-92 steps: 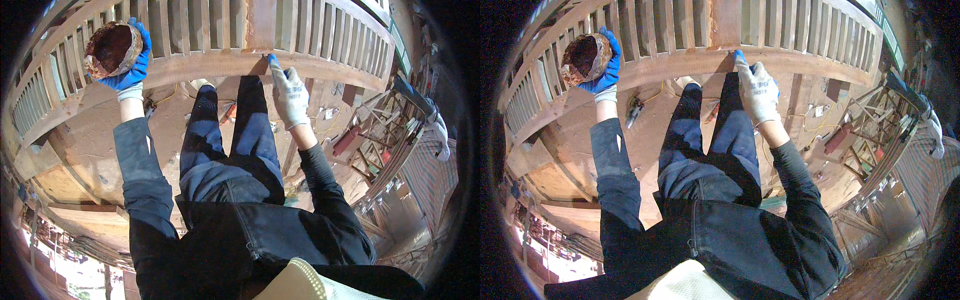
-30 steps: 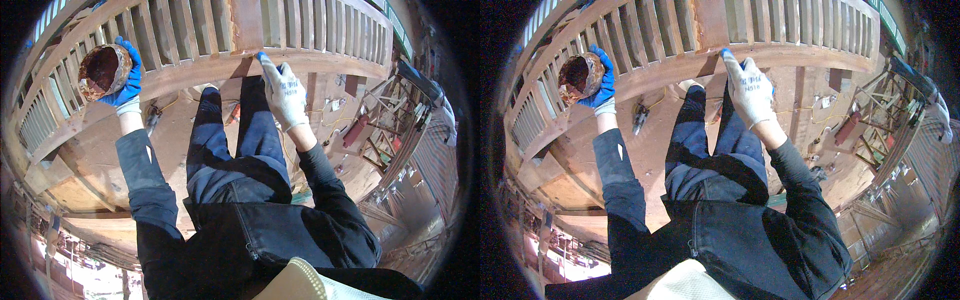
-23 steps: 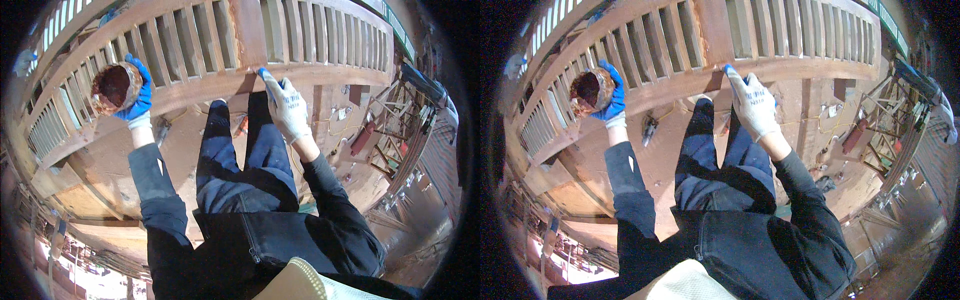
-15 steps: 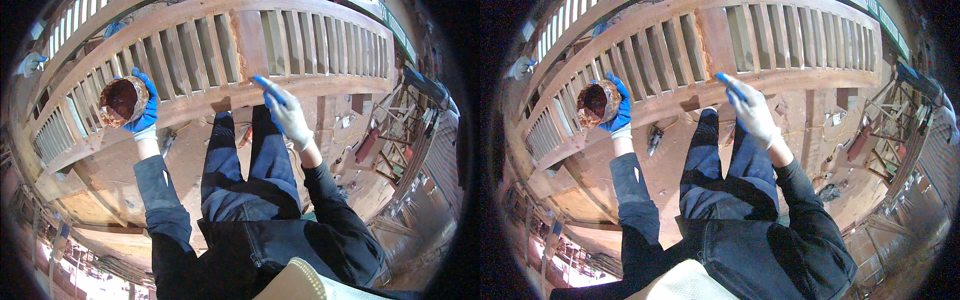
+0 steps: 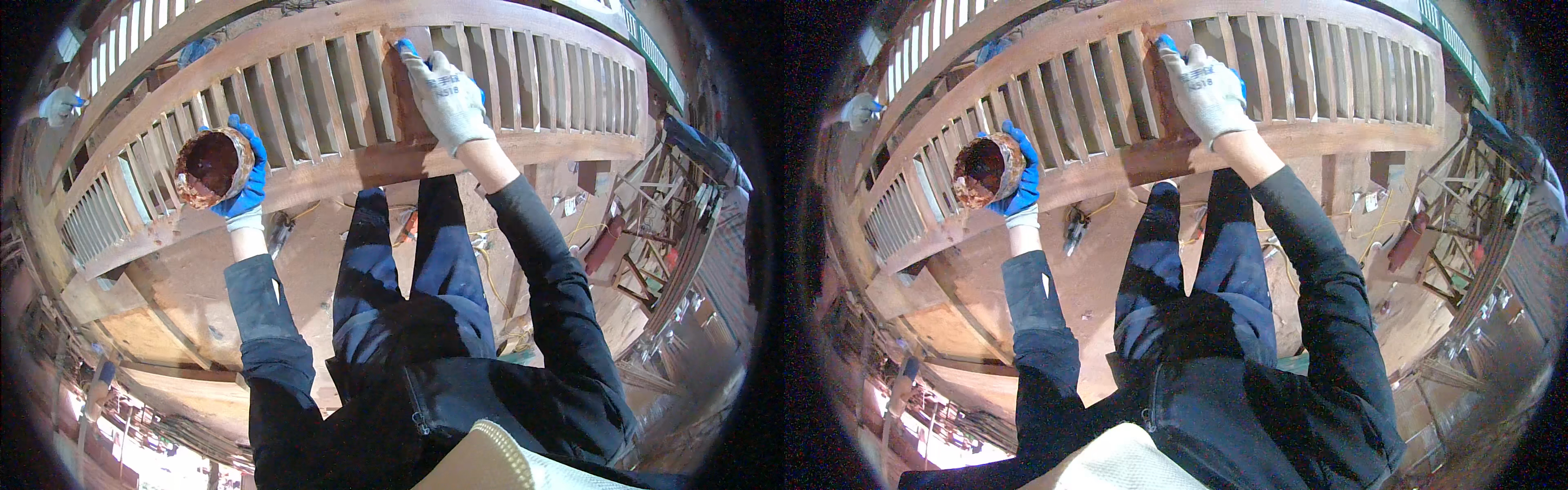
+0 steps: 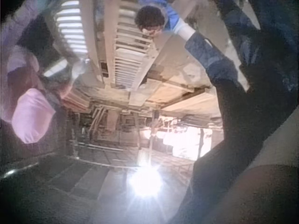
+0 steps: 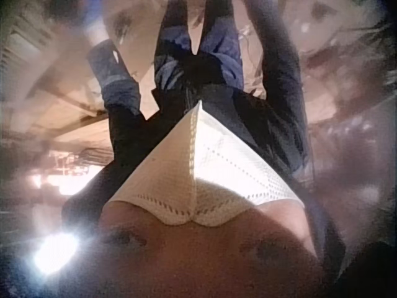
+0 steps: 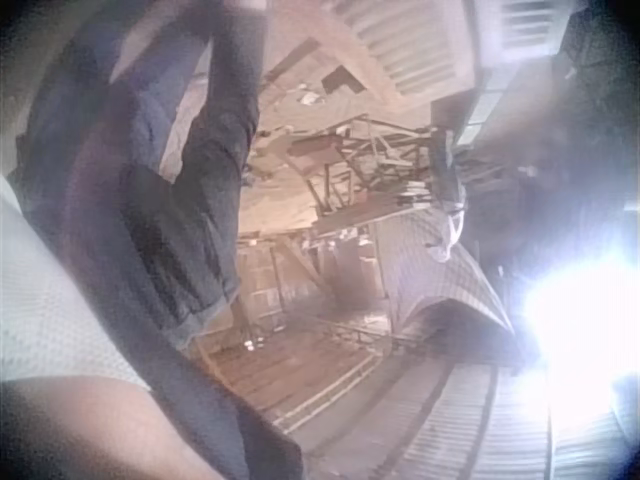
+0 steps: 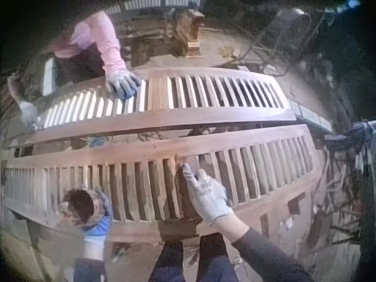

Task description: The person applies a dark wood finish to a curved wooden slatted structure using a small brush and a container of finish. They repeatedly dip the brush into the container and paint the slats and frame, working along the length of the piece.

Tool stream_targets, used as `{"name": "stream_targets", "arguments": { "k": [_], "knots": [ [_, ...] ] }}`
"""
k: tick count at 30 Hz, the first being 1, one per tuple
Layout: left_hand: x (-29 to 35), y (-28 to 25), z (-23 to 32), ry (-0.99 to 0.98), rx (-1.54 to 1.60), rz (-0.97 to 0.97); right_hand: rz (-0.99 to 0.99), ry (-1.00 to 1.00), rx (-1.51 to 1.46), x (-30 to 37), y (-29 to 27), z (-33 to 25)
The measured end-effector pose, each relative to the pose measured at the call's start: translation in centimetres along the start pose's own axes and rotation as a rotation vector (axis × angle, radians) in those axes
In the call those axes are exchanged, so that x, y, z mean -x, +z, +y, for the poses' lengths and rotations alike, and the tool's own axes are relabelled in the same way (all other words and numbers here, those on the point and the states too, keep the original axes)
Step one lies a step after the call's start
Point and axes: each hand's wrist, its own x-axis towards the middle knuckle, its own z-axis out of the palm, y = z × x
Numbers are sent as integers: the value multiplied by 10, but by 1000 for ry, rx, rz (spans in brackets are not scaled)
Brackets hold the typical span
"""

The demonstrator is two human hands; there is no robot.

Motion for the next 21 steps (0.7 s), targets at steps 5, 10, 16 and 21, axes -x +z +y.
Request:
{"name": "stream_targets", "arguments": {
  "k": [5,10,16,21],
  "knots": [
    [2,3,0,11,19,34,94,6,-13,-19,-6,9],
    [1,0,3,-12,12,2,15,-30,33,-15,-7,1],
    [-3,0,-1,-41,59,9,53,-3,117,-23,-11,2],
    [3,-1,8,-17,25,-18,2,-5,34,-25,-24,7]
  ]
}}
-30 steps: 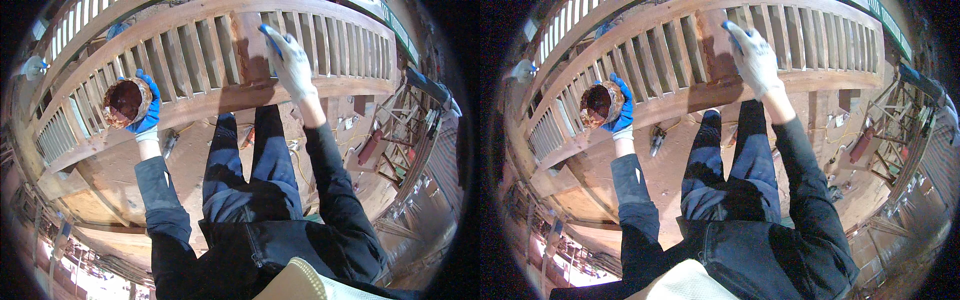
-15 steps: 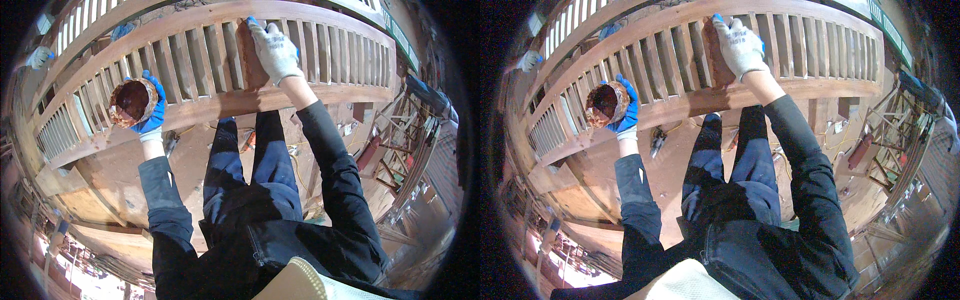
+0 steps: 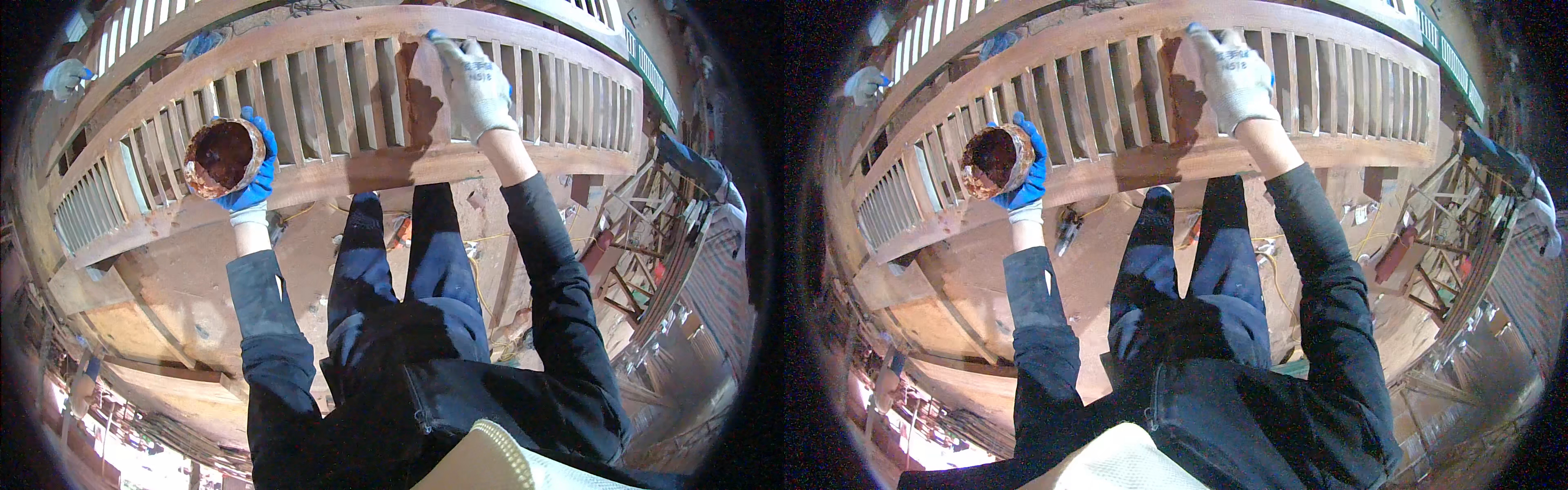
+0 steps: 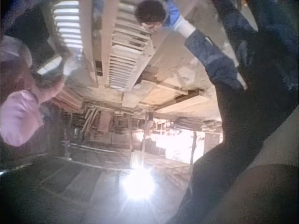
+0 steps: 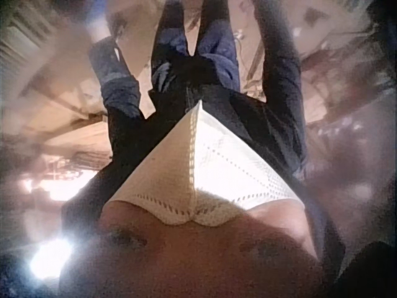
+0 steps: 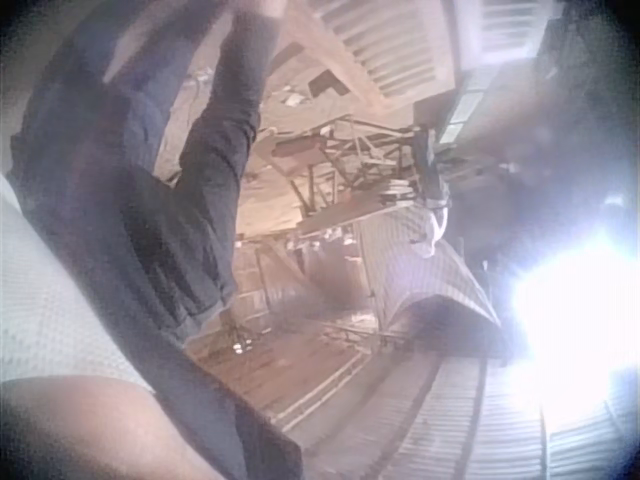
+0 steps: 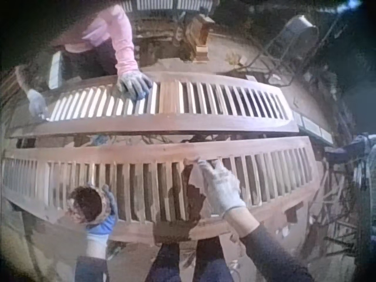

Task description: The person applies a dark wood finish to a curved wooden slatted structure using a small brush and a container of finish. They repeatedly dip the brush into the container and paint the slats and frame, working along the length of the piece.

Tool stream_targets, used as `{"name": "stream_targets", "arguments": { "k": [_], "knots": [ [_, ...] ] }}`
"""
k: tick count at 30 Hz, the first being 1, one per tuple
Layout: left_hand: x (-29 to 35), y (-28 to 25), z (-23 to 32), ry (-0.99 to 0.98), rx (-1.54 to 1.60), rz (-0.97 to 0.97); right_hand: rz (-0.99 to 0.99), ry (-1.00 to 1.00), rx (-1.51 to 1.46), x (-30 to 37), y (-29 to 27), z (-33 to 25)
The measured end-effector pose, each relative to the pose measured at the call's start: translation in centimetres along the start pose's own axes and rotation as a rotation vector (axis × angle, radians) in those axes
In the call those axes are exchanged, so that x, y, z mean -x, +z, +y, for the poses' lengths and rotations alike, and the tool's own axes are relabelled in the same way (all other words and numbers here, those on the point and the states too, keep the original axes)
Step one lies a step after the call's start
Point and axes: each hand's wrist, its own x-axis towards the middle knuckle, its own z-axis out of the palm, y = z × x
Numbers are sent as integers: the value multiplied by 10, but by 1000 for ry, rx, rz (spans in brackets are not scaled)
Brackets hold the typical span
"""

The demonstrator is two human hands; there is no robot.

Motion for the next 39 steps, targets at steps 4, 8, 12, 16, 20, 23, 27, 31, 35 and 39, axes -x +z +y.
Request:
{"name": "stream_targets", "arguments": {
  "k": [4,8,12,16,20,23,27,31,35,39],
  "knots": [
    [-4,0,-10,-14,162,96,-1,16,48,4,7,3],
    [-2,-3,-3,-18,26,5,51,-27,62,2,3,6],
    [-5,-12,2,-24,102,58,-45,27,126,7,18,4],
    [1,-11,0,-15,97,18,-39,-21,58,11,3,-1],
    [-2,-7,-3,-23,126,60,15,-39,29,-5,9,-2],
    [-3,-7,-6,22,82,4,-72,-11,76,3,9,-11],
    [1,-12,7,29,64,63,9,-3,14,-5,3,-9],
    [-3,-6,-9,27,92,37,-74,10,92,2,2,-8],
    [0,-7,-1,80,61,72,-66,-26,-45,0,-9,-2],
    [-3,-4,-12,44,110,66,-117,244,-855,-6,-8,39]
  ]
}}
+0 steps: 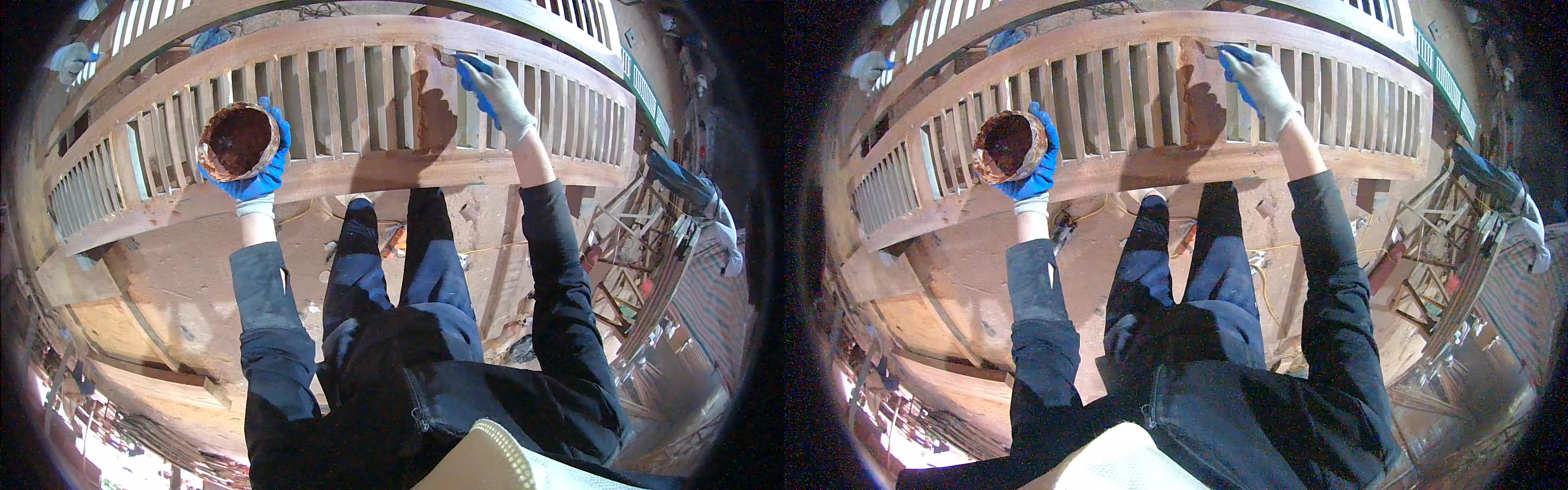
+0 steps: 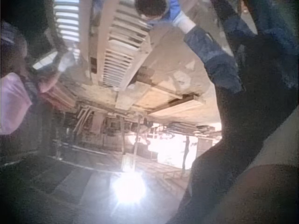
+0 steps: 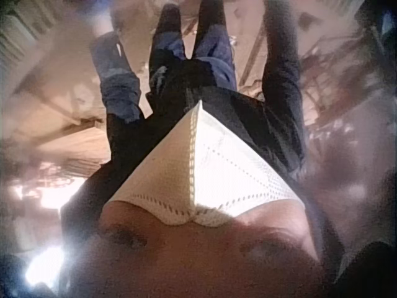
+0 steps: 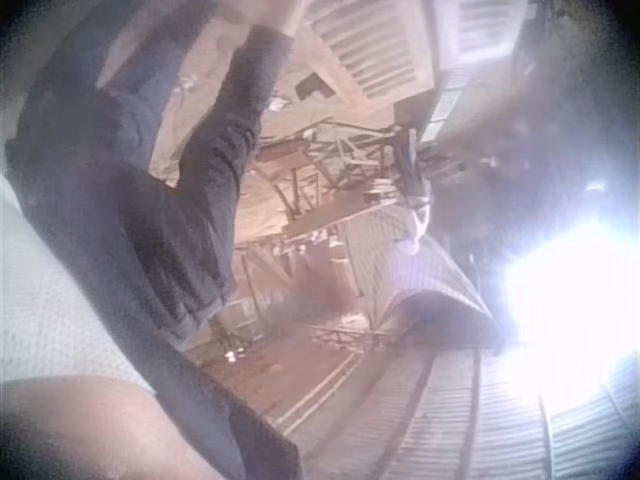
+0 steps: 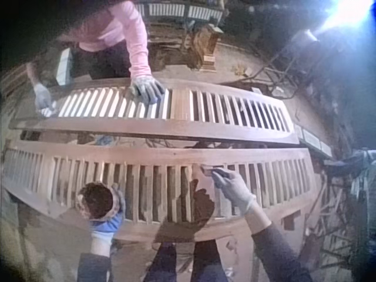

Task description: The person applies a dark wood finish to a curved wooden slatted structure using a small brush and a container of finish. They repeatedly dip the brush into the container and paint the slats and frame, working along the length of the piece.

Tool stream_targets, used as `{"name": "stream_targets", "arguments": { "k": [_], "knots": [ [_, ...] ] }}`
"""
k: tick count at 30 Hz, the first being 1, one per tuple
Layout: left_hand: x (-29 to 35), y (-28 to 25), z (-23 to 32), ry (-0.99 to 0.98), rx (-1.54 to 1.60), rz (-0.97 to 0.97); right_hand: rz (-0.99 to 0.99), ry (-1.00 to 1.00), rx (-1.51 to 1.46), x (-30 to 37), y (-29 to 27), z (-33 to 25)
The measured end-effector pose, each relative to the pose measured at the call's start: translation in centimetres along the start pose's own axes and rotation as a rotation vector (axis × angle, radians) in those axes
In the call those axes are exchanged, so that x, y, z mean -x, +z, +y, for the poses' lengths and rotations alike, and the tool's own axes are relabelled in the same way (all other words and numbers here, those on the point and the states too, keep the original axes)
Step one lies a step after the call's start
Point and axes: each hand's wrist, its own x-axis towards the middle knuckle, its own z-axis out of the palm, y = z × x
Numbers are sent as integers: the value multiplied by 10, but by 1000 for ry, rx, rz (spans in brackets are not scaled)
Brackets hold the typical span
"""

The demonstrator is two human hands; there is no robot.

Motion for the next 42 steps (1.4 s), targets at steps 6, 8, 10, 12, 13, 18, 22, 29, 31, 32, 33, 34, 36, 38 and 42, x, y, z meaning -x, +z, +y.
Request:
{"name": "stream_targets", "arguments": {
  "k": [6,8,10,12,13,18,22,29,31,32,33,34,36,38,42],
  "knots": [
    [-3,-9,21,13,-35,26,-151,294,-382,-20,-8,27],
    [-3,-11,16,20,-20,17,-86,253,-256,-24,-10,28],
    [-2,-9,13,-2,26,20,-54,240,-35,-28,-12,25],
    [-2,-5,12,-55,102,33,-44,250,158,-27,-16,20],
    [-1,-2,10,-38,62,23,-48,263,239,-27,-20,17],
    [2,3,1,-14,-3,-15,231,-173,541,-14,-13,3],
    [1,4,-1,36,-10,38,134,-321,1052,11,13,3],
    [1,4,4,-26,5,-19,223,-352,922,6,8,9],
    [-1,1,4,-16,0,-22,199,-318,986,9,18,9],
    [0,1,0,-30,-5,-51,191,-309,996,13,24,19],
    [-1,1,-3,-44,-10,-80,191,-330,980,17,21,24],
    [0,-1,3,-27,-12,-47,190,-365,953,18,20,23],
    [0,-9,21,-2,-8,20,164,-344,937,16,16,12],
    [-4,-11,21,21,-36,35,176,-278,985,10,14,9],
    [-6,-6,7,-18,20,-13,86,-204,1040,17,21,20]
  ]
}}
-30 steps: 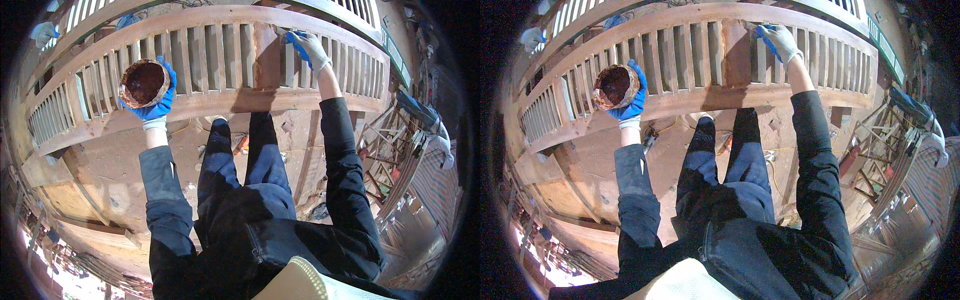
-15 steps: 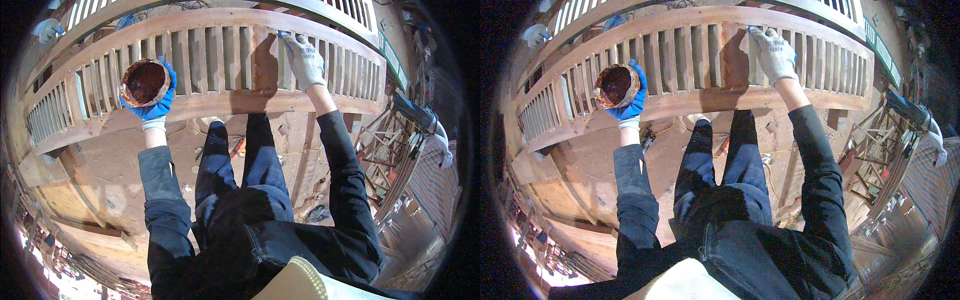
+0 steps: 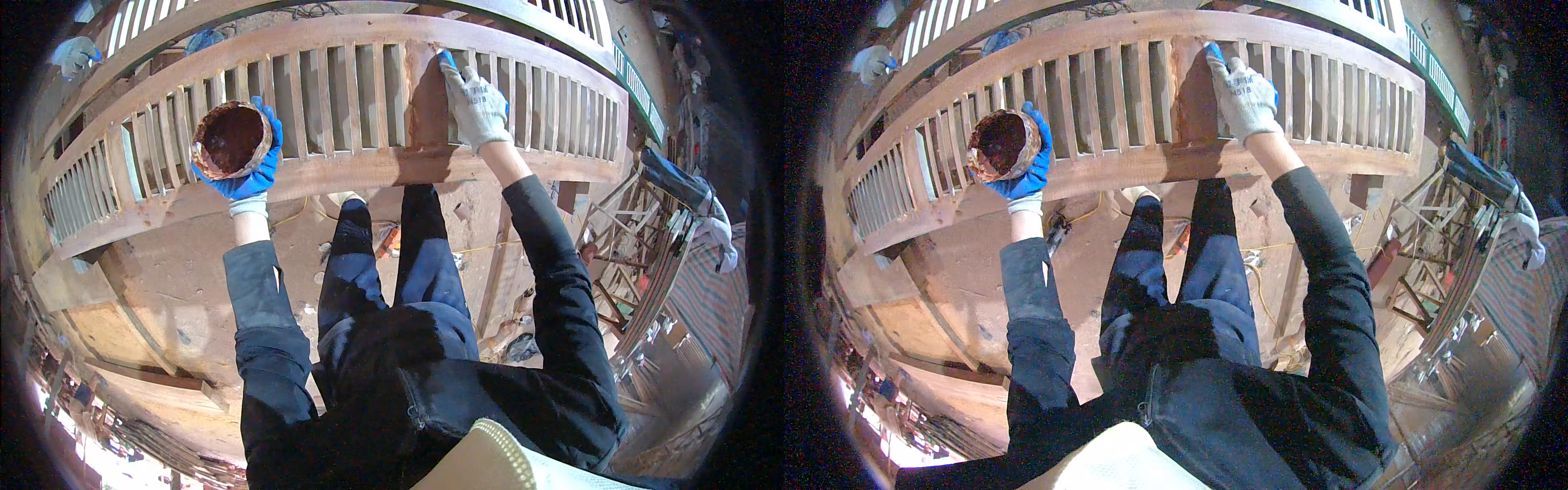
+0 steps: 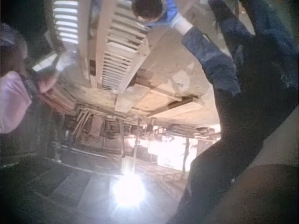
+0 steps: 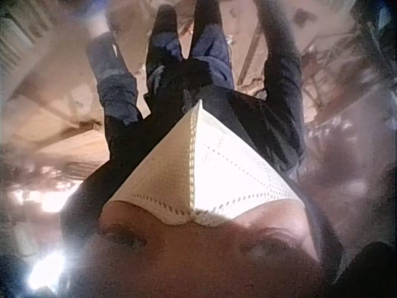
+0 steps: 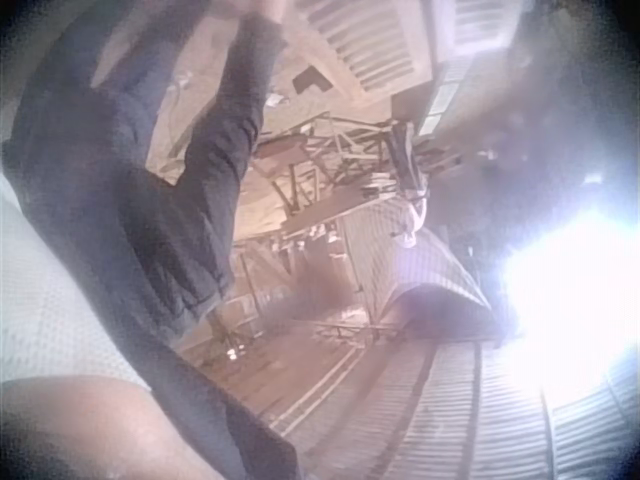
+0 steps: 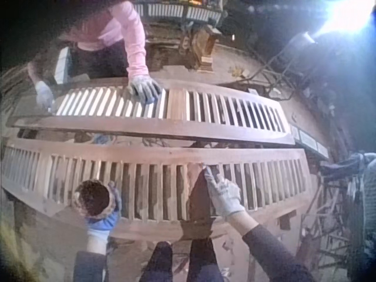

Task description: The person applies a dark wood finish to a curved wooden slatted structure using a small brush and a container of finish. They repeatedly dip the brush into the container and paint the slats and frame, working along the length of the piece.

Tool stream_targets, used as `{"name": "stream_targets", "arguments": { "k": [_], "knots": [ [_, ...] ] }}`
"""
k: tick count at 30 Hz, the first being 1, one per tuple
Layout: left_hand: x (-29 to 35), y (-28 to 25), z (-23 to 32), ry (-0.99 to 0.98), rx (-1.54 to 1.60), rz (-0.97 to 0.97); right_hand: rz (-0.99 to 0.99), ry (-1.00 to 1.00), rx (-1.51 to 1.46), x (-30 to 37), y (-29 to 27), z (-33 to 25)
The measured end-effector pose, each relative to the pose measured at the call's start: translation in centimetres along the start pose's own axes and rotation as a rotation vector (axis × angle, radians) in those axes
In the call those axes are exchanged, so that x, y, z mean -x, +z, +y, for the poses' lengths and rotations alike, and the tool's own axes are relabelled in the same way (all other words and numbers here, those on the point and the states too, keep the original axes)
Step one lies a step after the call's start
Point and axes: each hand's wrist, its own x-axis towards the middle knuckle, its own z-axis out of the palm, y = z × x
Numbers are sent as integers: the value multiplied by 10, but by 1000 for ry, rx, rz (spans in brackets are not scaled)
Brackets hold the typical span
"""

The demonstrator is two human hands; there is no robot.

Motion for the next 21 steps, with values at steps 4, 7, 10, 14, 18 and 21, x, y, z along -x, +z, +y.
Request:
{"name": "stream_targets", "arguments": {
  "k": [4,7,10,14,18,21],
  "knots": [
    [6,6,2,25,-24,-3,139,-77,-75,3,-18,3],
    [9,9,-3,31,-81,-16,153,-28,-140,-9,-26,-1],
    [10,10,-7,-5,-8,-23,163,-109,-55,-6,-20,-10],
    [10,-2,6,116,-165,13,107,-65,-111,-10,-26,0],
    [-1,-12,5,29,-154,-105,100,-46,-53,-6,-10,2],
    [-1,-5,3,6,-116,-81,72,-59,-158,-4,-27,-1]
  ]
}}
